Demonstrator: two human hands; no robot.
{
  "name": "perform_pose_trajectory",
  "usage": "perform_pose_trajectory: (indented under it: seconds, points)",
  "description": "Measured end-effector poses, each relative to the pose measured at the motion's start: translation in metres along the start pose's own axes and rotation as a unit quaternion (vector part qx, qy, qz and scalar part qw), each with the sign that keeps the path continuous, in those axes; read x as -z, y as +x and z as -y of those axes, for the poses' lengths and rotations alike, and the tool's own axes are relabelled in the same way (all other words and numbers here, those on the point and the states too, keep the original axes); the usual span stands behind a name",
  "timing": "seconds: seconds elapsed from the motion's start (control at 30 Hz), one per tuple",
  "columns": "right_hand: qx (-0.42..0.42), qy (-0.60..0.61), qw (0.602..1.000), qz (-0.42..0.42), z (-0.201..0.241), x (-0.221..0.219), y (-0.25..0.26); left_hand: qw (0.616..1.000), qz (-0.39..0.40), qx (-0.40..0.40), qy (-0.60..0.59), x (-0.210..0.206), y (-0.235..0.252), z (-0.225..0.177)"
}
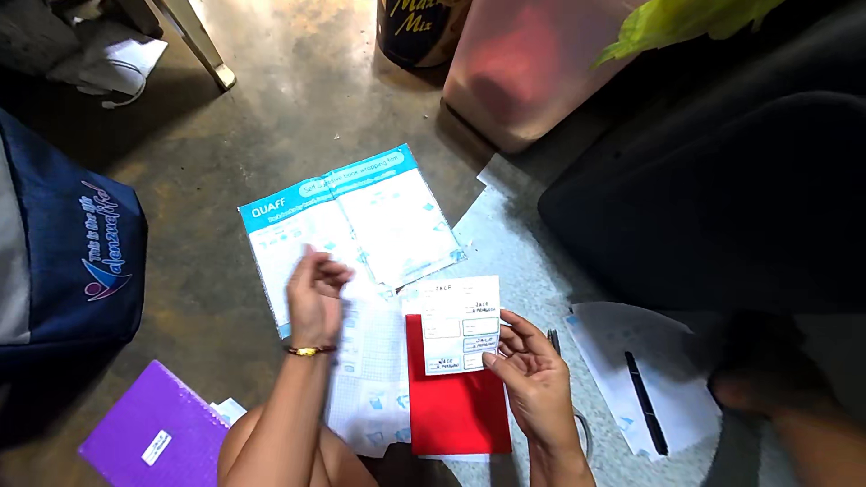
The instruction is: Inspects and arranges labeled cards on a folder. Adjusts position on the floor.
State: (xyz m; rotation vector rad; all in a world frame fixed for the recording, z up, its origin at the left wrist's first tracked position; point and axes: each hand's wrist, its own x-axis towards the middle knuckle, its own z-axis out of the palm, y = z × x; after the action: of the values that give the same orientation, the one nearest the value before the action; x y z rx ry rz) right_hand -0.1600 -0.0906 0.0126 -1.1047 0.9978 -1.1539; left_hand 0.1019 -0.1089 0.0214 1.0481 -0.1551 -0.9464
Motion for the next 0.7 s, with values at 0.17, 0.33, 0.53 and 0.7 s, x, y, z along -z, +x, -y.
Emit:
perform_pose_trajectory:
  seconds: [0.17,0.33,0.53,0.7]
  points:
    - [0.001,0.005,1.0,-0.001,-0.001,-0.001,0.001,0.962,-0.171,-0.189,0.102,0.035,0.027,-0.03]
    - [0.006,0.006,1.0,0.009,0.001,-0.002,-0.001,0.967,-0.093,-0.219,0.092,0.016,0.015,-0.016]
    - [0.015,0.011,1.0,0.007,0.004,-0.002,-0.002,0.951,0.232,-0.032,0.201,-0.002,-0.008,0.012]
    - [0.012,0.013,1.0,0.008,0.005,-0.005,-0.002,0.907,0.375,0.111,0.156,-0.009,-0.019,0.028]
